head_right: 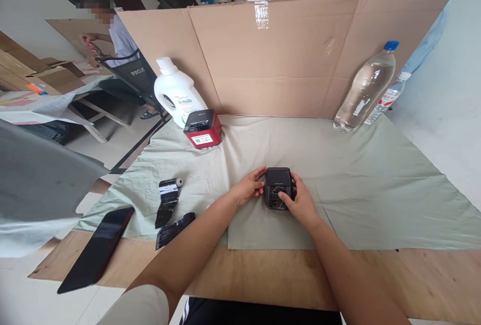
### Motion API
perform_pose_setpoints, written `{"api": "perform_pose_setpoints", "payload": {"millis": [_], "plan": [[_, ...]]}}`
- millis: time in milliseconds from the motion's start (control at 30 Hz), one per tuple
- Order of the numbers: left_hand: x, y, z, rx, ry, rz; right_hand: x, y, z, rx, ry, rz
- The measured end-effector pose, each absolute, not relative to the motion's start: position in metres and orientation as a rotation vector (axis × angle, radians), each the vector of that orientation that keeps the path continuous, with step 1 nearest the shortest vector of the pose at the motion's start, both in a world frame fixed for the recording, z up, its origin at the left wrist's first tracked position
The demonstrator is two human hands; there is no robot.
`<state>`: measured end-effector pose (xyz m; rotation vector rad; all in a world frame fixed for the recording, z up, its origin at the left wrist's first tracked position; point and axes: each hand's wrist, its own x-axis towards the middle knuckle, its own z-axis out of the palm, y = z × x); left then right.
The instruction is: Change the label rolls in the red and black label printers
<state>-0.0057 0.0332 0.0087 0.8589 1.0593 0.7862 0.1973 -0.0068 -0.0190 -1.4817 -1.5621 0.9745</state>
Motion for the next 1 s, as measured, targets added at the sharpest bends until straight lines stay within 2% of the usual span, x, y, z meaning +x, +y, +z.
{"api": "perform_pose_setpoints", "payload": {"millis": [400, 633, 800, 1000], "plan": [[-0.004, 0.044, 0.013, 0.966, 1.169, 0.685, 0.197, -0.008, -0.016, -1.507, -1.569, 0.949], [-0.005, 0.042, 0.013, 0.941, 1.151, 0.695, 0.194, -0.008, -0.015, -1.488, -1.375, 1.009], [-0.007, 0.04, 0.013, 0.971, 1.129, 0.704, 0.197, -0.004, -0.018, -1.473, -1.341, 0.922], [-0.001, 0.032, 0.025, 1.277, 1.251, 0.675, 0.197, 0.0, -0.024, -1.416, -1.311, 0.897]]}}
